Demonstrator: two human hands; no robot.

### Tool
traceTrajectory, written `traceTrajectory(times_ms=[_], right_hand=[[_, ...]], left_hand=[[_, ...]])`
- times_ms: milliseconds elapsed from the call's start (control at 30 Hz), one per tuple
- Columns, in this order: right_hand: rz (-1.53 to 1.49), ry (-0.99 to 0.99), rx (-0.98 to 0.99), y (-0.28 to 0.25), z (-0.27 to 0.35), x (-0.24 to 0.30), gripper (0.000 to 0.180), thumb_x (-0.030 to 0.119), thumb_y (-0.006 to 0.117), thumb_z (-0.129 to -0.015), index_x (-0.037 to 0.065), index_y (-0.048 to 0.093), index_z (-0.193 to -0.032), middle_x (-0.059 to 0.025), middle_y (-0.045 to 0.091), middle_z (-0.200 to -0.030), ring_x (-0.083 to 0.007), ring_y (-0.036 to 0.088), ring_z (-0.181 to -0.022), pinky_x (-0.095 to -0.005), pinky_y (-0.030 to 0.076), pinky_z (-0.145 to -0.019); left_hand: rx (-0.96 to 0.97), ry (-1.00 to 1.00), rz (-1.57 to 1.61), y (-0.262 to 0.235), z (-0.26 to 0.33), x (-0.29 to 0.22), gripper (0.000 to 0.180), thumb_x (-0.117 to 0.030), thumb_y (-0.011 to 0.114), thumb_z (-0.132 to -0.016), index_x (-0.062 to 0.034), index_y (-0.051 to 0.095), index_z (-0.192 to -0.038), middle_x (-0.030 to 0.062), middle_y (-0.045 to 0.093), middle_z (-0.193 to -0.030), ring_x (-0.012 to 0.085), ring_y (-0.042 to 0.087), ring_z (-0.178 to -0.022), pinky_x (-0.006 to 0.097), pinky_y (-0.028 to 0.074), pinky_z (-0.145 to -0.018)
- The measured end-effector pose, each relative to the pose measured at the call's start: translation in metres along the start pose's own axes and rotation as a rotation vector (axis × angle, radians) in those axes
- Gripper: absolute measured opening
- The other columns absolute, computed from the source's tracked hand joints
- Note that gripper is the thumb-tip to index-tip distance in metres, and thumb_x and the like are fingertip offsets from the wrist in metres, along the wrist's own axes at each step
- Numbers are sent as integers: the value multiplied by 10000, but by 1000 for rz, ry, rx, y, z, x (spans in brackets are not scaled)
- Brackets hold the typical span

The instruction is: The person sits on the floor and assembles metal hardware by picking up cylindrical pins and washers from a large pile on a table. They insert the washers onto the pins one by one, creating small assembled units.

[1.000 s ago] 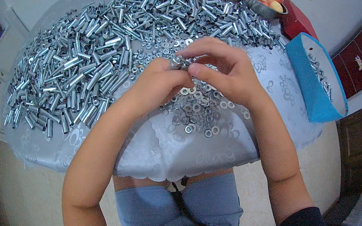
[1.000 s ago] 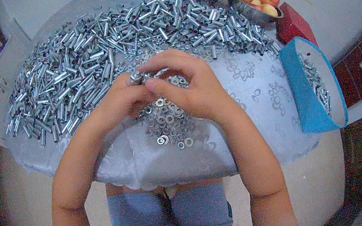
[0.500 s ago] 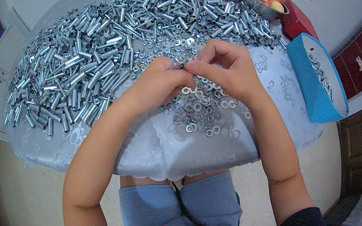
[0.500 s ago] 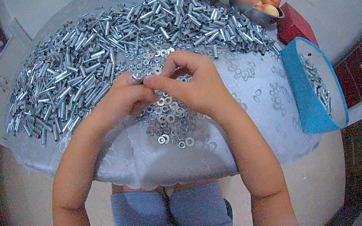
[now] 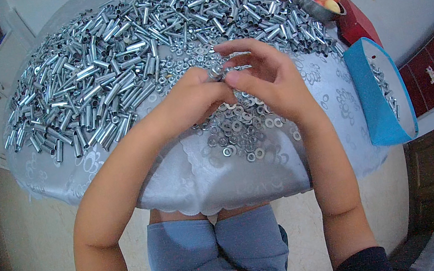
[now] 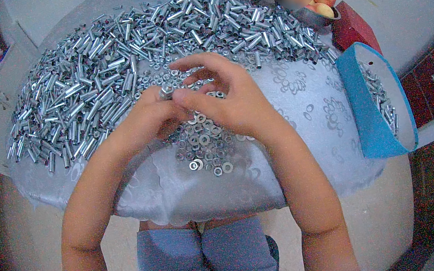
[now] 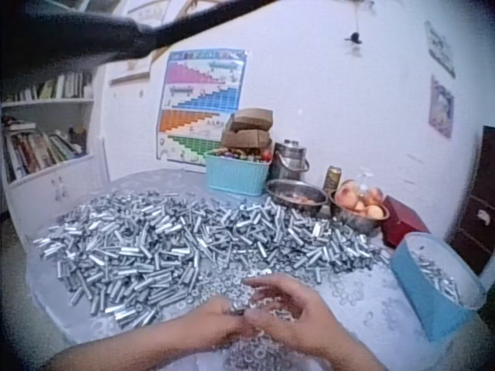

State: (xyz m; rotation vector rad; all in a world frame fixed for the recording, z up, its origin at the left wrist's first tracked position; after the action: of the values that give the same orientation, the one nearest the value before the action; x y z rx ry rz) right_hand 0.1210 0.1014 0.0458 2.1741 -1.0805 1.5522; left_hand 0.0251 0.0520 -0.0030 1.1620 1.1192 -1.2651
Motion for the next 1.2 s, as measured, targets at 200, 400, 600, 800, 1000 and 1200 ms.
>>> traceTrajectory(times_ms=[200,400,600,800,1000,1200], right_hand=[[165,129,101,-6,-1,-9,225,188,685,-710,60,637,-889,-34,597,-877,-124,563,-830,-239,447,-695],[150,-65,29,-4,-1,11,198,191,688,-704,61,641,-847,-42,606,-869,-113,559,-780,-244,439,-661],[231,-5,22,-4,-1,0,231,173,677,-713,78,632,-920,-48,589,-921,-126,552,-822,-245,442,-666],[150,-140,44,-3,0,12,264,160,686,-709,64,611,-944,-45,574,-930,-118,544,-812,-230,437,-670],[-17,13,32,1,0,3,246,145,690,-708,58,626,-930,-39,580,-911,-107,544,-826,-231,447,-678],[12,51,112,1,1,-1,246,143,691,-708,54,630,-929,-38,582,-915,-99,542,-833,-221,443,-672]], left_hand=[[0,12,-94,3,0,-2,177,-191,589,-667,-61,536,-558,-9,408,-456,83,355,-387,236,240,-376],[0,-35,-15,-2,1,1,129,-172,579,-647,-87,511,-579,-23,392,-456,77,359,-387,235,236,-369],[29,-36,-129,0,2,0,110,-182,580,-650,-98,513,-623,-32,406,-491,66,358,-401,225,243,-371],[-22,-29,-48,-8,3,-5,105,-168,581,-648,-102,504,-624,-27,415,-489,65,370,-400,225,253,-366],[-28,5,-26,-5,3,-7,200,-190,587,-664,-71,503,-526,-11,409,-449,74,363,-381,230,229,-361],[-23,-26,-160,-5,2,-2,98,-131,599,-630,-69,530,-662,-27,428,-504,67,372,-403,223,259,-370]])
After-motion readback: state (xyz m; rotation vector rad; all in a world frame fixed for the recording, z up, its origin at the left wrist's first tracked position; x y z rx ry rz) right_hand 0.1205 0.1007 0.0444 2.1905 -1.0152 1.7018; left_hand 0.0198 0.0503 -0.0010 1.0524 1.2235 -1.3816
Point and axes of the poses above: each hand's wrist, its own z-axis away from the middle knuckle, its own y-axis out of the palm, x = y × z, the point moved 7 cm from there along -z, towards the middle knuckle
